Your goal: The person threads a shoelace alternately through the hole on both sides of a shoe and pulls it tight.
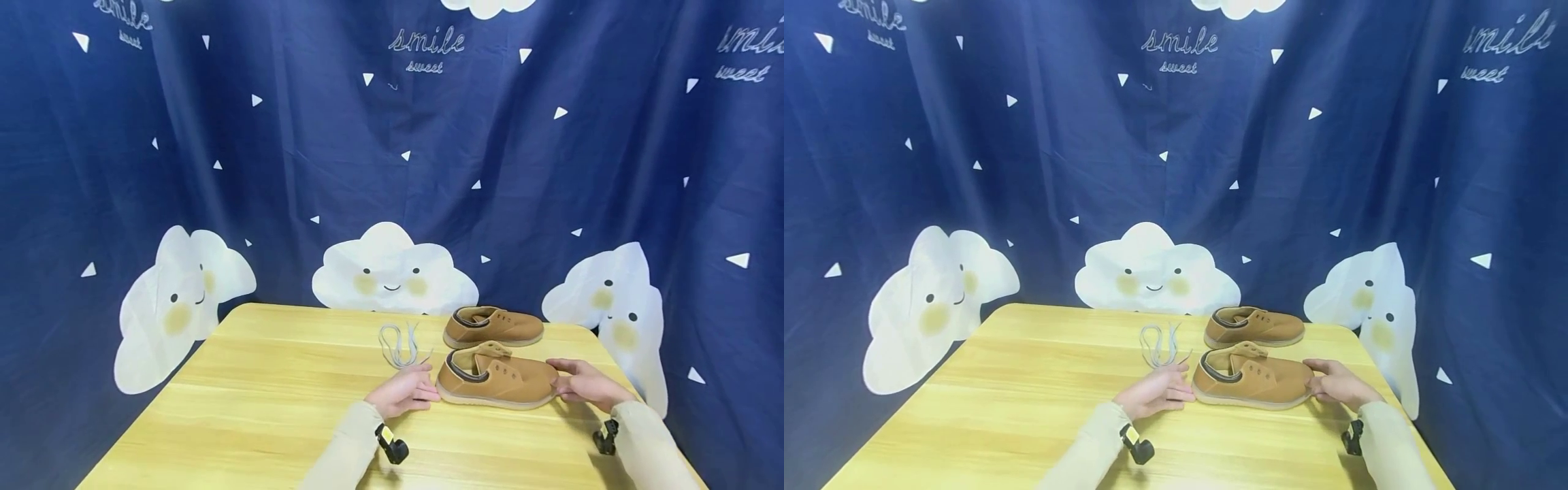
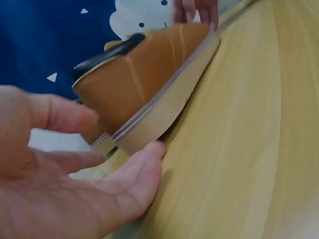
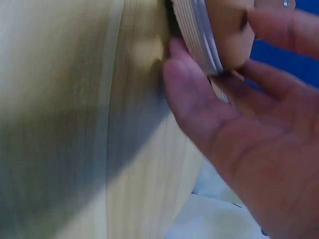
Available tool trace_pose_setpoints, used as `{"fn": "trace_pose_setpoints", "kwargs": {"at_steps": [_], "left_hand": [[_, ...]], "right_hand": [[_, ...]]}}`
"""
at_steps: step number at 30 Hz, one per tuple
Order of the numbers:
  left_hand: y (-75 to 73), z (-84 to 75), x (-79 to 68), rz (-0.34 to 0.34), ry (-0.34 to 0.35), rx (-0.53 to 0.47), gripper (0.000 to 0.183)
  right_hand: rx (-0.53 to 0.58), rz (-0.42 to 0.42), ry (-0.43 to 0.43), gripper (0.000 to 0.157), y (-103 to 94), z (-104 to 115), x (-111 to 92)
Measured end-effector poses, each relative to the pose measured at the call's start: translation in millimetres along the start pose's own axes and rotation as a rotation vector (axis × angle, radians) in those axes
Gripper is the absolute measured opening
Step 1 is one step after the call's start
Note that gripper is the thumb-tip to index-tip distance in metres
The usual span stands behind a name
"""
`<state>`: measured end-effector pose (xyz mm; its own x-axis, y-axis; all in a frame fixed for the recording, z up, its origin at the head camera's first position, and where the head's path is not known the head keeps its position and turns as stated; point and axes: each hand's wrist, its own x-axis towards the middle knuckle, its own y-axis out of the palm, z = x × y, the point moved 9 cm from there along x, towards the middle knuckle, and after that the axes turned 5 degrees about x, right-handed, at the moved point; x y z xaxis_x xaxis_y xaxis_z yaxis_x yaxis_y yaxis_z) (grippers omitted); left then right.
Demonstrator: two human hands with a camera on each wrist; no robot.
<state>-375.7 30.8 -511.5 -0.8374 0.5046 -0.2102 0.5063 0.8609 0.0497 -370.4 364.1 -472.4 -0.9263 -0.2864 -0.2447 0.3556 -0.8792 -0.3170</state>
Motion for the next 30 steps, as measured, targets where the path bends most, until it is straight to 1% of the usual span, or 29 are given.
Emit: {"fn": "trace_pose_setpoints", "kwargs": {"at_steps": [3, 6, 9, 11, 13, 16, 18, 20, 23, 24, 26, 29, 30], "left_hand": [[-0.3, -0.4, -6.9, 0.039, -0.017, 0.120, 0.084], [1.2, -3.3, -17.0, 0.080, -0.022, 0.237, 0.089], [-0.2, -8.6, -27.2, 0.098, -0.010, 0.362, 0.095], [-2.0, -12.4, -32.8, 0.104, 0.015, 0.446, 0.094], [-5.3, -14.6, -37.0, 0.105, 0.036, 0.531, 0.092], [-10.1, -15.4, -43.0, 0.109, 0.069, 0.633, 0.088], [-14.5, -15.5, -47.6, 0.106, 0.083, 0.692, 0.090], [-18.4, -16.4, -53.5, 0.107, 0.099, 0.733, 0.092], [-26.1, -19.2, -63.1, 0.102, 0.118, 0.777, 0.092], [-29.0, -20.8, -66.2, 0.099, 0.129, 0.795, 0.088], [-35.7, -24.4, -71.5, 0.088, 0.145, 0.824, 0.080], [-46.3, -28.7, -77.8, 0.076, 0.167, 0.861, 0.068], [-50.0, -29.6, -79.7, 0.074, 0.172, 0.871, 0.068]], "right_hand": [[-0.041, 0.076, -0.039, 0.080, 8.8, 3, -4], [-0.102, 0.133, -0.097, 0.080, 18.1, 7, -9], [-0.120, 0.200, -0.170, 0.078, 30.7, 13, -13], [-0.132, 0.226, -0.204, 0.077, 39.6, 17, -15], [-0.163, 0.229, -0.226, 0.073, 46.5, 23, -15], [-0.275, 0.184, -0.229, 0.069, 53.4, 29, -15], [-0.349, 0.158, -0.237, 0.065, 58.0, 34, -15], [-0.408, 0.151, -0.251, 0.062, 64.9, 40, -15], [-0.447, 0.166, -0.278, 0.058, 78.3, 48, -15], [-0.456, 0.171, -0.292, 0.057, 82.8, 51, -15], [-0.432, 0.196, -0.303, 0.056, 92.8, 55, -14], [-0.351, 0.239, -0.299, 0.055, 107.5, 60, -12], [-0.318, 0.255, -0.294, 0.055, 112.4, 62, -11]]}}
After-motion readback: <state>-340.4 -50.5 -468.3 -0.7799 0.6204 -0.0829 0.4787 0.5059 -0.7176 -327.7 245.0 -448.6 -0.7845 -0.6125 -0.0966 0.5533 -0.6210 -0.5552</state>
